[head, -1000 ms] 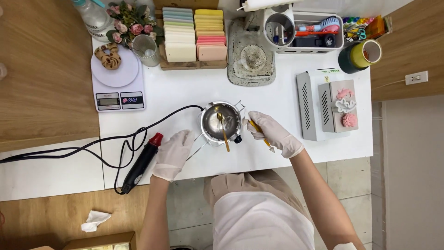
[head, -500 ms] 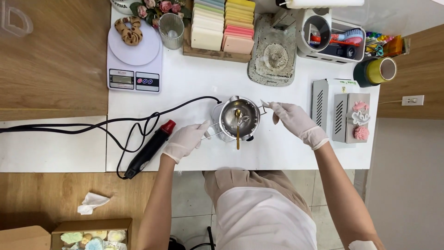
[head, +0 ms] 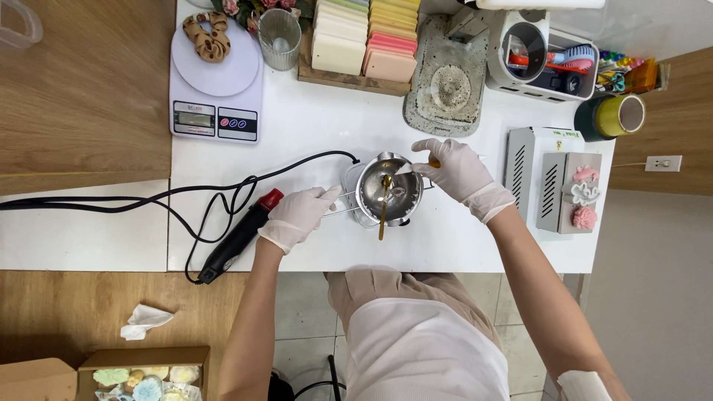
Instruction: Measure ingredients, melt wax components, combine scenting oils, and shape candles using studio equipment.
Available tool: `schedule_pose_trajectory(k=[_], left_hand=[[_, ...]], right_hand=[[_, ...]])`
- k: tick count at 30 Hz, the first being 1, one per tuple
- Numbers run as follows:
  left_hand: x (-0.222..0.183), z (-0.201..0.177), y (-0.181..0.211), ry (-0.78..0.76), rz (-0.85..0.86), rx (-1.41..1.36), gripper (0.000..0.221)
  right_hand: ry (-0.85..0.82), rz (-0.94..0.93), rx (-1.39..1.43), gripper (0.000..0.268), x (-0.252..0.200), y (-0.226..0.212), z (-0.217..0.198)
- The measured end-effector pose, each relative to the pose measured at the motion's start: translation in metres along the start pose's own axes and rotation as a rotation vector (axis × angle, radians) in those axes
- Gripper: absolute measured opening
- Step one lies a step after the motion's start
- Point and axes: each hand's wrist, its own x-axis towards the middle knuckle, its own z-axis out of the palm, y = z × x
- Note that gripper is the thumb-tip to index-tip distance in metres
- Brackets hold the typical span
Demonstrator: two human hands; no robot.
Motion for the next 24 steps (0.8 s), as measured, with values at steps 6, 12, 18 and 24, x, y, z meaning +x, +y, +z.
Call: schedule_pose_trajectory(k=[6,12,18,24], left_hand=[[-0.012,-0.011,0.015,-0.049,-0.035,-0.133,0.058],[-0.005,-0.007,0.008,-0.091,-0.065,-0.264,0.058],[-0.006,-0.009,0.011,-0.042,-0.037,-0.094,0.059],[-0.009,-0.007,0.015,-0.001,-0.026,-0.05,0.059]], right_hand=[[0.025,-0.043,-0.113,0.036,0.013,0.005,0.007],[0.088,-0.038,-0.138,0.035,0.014,0.011,0.006],[0.146,-0.091,-0.185,0.034,0.015,0.009,-0.006],[0.139,-0.043,-0.145,0.033,0.005,0.019,-0.006]])
